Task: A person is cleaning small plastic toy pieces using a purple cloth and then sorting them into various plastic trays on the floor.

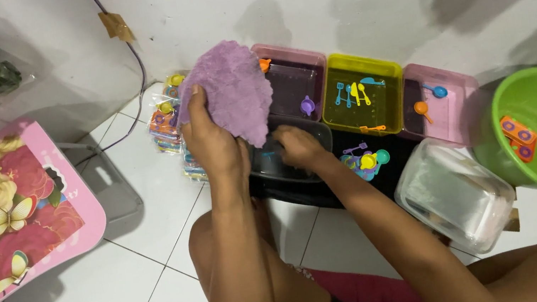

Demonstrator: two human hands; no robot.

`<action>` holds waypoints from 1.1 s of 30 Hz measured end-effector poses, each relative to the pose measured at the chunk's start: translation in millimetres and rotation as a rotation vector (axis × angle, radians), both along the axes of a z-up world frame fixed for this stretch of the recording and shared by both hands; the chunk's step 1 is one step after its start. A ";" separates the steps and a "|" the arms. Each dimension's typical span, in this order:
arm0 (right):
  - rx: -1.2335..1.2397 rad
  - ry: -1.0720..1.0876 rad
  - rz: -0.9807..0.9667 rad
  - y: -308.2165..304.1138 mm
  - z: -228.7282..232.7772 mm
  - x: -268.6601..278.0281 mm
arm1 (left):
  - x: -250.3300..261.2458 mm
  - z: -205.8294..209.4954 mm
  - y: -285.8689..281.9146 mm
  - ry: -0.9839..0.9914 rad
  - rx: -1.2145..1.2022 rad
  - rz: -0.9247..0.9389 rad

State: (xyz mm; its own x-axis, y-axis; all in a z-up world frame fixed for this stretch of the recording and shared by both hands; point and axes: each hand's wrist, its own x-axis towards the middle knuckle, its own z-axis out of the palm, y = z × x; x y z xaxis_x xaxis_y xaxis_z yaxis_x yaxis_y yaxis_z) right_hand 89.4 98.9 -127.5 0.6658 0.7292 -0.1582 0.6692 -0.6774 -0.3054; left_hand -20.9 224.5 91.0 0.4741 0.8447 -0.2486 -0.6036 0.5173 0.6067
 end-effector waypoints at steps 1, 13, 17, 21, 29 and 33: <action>0.069 -0.008 0.036 5.9 5.9 -3.7 | 1.4 -4.7 0.3 0.004 -0.006 0.007; 0.147 -0.313 0.228 4.2 -103.0 32.5 | 6.9 -5.0 2.6 0.042 -0.048 -0.056; 0.018 0.035 0.180 -4.4 -25.0 26.0 | 12.5 -12.4 3.5 0.053 -0.056 -0.077; -0.010 0.186 0.145 -19.2 21.7 29.8 | 13.8 -13.0 -2.1 0.085 -0.029 -0.090; -0.035 0.432 0.073 -40.8 62.8 17.4 | 12.7 3.8 -11.4 0.122 -0.019 -0.096; -0.029 0.522 0.113 -32.8 38.3 15.4 | 15.5 5.7 -14.9 0.150 -0.025 -0.098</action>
State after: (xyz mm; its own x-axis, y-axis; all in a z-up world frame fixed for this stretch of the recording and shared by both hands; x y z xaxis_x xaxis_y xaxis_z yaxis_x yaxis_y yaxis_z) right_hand 104.9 66.0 -89.2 0.4107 0.7819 -0.4690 0.5023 -0.6233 -0.5993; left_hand -5.4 209.6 96.6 0.5099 0.7888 -0.3431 -0.4527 0.5852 0.6727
